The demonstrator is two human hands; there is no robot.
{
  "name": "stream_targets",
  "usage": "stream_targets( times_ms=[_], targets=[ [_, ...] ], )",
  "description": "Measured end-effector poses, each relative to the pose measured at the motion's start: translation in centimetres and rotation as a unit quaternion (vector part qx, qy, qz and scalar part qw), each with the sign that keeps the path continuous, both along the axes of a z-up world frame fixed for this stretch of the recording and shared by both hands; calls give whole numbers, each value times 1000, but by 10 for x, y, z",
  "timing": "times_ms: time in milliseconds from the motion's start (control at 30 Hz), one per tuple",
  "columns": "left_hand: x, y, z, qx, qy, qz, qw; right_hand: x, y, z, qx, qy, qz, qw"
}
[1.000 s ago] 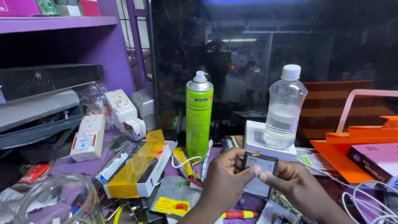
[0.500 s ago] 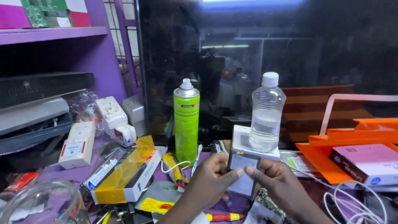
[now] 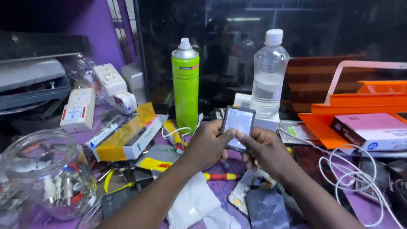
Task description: The person disassembles a smartphone, removes the battery, and uses a water bottle to pour liquid onto the internal components. They then reassemble the phone by placing the battery back and closing the casing.
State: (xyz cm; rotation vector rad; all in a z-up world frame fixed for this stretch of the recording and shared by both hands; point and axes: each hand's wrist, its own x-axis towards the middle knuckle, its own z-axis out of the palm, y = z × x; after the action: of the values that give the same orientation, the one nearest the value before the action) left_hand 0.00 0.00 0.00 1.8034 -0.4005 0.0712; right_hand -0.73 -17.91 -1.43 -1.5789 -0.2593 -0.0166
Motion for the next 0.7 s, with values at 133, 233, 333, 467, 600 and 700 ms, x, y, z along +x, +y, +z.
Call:
stream_targets(
  times_ms=[133,233,333,467,600,700],
  targets=[
    [-2,0,4,1,12,0,1000,5,1,0,8,7,-20,1000],
    [4,6,-5,18,-12,-24,999,12,1,-15,27,-9,-20,999],
    [2,7,-4,11,-11,-41,999,13,1,-19,19,-31,-28,999],
    [-2,5,-5,-14,-26,-41,999,8,-3,-22,8,-47,2,999],
    [-7,4,-2,-28,-18,-61,998,7,-5,-23,12,-58,19,998],
    [-4,0,-9,-62,3,-96,993,11,-7,-17,-4,-89,36,995]
  ],
)
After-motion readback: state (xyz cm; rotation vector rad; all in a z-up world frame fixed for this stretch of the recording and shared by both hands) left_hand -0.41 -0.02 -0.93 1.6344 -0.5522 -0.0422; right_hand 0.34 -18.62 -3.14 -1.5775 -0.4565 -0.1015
